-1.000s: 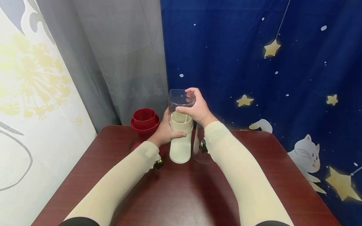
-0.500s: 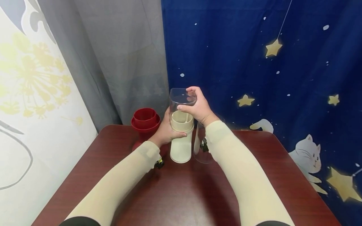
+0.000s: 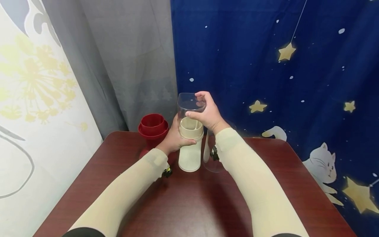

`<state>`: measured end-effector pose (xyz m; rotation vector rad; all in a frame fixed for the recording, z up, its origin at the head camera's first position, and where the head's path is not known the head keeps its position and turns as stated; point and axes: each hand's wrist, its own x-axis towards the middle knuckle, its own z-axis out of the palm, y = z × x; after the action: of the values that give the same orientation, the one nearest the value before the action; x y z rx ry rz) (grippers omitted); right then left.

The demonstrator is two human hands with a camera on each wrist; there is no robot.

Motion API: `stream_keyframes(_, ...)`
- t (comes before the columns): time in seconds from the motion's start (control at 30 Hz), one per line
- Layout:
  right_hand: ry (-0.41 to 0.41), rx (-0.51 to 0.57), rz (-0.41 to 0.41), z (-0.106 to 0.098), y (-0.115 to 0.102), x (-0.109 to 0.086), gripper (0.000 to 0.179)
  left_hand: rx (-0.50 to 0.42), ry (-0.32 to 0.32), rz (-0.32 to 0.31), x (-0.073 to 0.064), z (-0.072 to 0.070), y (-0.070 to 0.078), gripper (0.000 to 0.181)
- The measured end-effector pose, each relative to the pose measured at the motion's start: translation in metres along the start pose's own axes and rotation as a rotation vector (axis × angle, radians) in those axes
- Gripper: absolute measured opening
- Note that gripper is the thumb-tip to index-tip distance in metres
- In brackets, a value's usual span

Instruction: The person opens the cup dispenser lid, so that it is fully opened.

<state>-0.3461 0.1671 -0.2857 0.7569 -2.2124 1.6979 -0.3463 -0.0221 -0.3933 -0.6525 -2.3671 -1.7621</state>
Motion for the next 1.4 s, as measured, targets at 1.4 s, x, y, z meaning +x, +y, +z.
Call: stream_keyframes(1.4,-0.004,0.110,-0.051,-0.029,-0.078,-0.019,0.067,0.218,0.014,0.122,-0.001,-0.005,-0.004,0.119)
